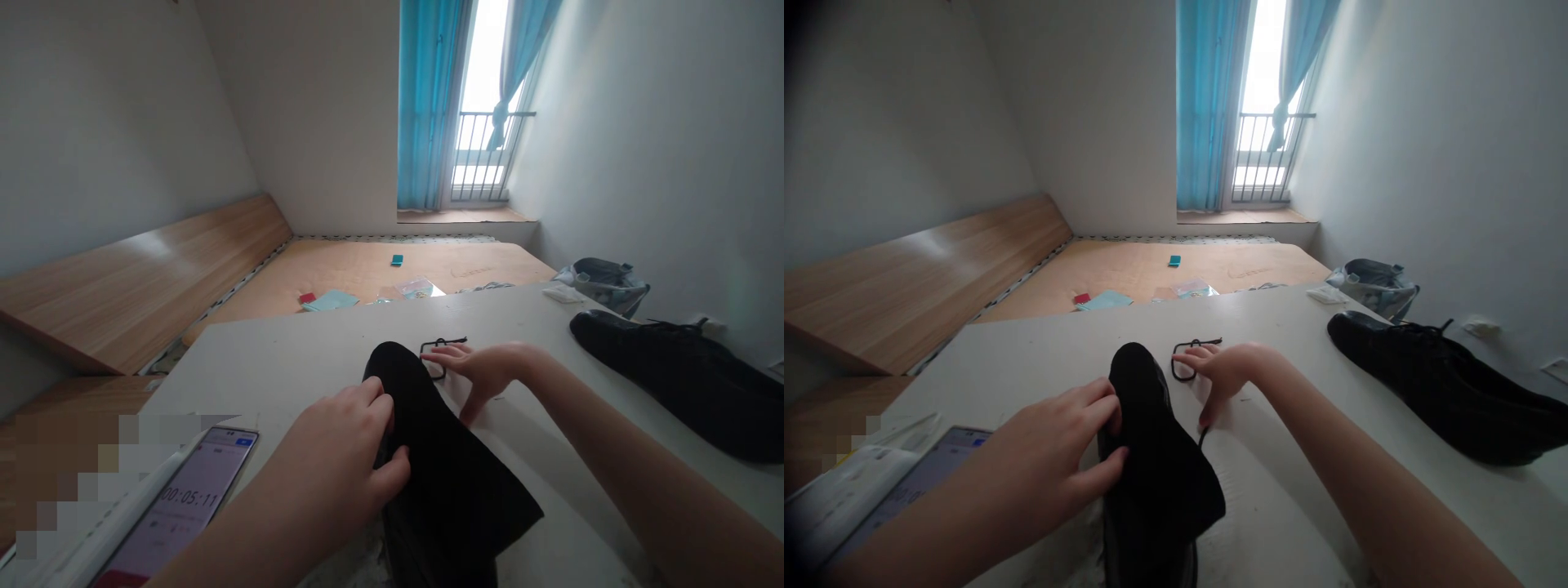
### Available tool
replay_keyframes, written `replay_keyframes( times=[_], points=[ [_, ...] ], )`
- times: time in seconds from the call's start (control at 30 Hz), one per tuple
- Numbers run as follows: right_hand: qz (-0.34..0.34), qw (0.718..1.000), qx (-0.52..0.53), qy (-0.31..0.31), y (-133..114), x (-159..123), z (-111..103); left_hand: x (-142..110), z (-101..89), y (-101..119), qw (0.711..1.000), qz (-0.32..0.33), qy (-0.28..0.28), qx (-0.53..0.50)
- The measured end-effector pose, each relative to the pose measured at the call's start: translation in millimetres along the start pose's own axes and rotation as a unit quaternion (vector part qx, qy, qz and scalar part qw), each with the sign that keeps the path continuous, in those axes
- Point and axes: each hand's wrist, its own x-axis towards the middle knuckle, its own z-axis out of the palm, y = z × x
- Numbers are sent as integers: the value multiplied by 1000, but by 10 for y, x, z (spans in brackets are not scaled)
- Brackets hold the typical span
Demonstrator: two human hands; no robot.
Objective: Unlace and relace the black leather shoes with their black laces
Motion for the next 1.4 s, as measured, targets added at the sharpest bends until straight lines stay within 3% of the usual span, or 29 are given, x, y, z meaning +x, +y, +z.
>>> replay_keyframes(
  times=[0.13,0.3,0.47,0.6,0.73,0.8,0.87,0.97,1.0,1.03,1.07,1.2,1.3,1.4],
  points=[
    [24,999,-31,10,-93,103,129,-4,9,-2,1000,-2,-5,4],
    [77,988,-6,133,225,256,97,-9,3,1,1000,-5,-13,18],
    [60,976,26,206,421,219,-31,-1,4,7,1000,-8,-15,26],
    [0,974,78,212,49,20,-117,1,13,6,1000,-13,-3,15],
    [-95,978,112,146,-504,-230,-128,6,14,4,1000,-30,6,-5],
    [-129,968,130,172,-650,-342,-147,10,12,-6,999,-32,8,-23],
    [-156,934,245,206,-659,-445,-211,12,9,-26,999,-32,7,-37],
    [-204,810,509,208,-495,-562,-360,6,8,-52,999,-29,9,-39],
    [-211,778,558,197,-424,-576,-399,2,11,-54,999,-27,10,-35],
    [-206,768,578,184,-359,-571,-421,-2,15,-51,999,-24,12,-30],
    [-192,777,576,166,-304,-543,-423,-6,22,-42,999,-25,14,-25],
    [-109,866,480,94,-218,-244,-253,6,70,26,999,-31,38,3],
    [-87,904,407,101,-252,-21,-96,30,95,64,998,-34,52,22],
    [-95,928,333,137,-312,26,-48,32,87,67,997,-35,56,30]
  ],
)
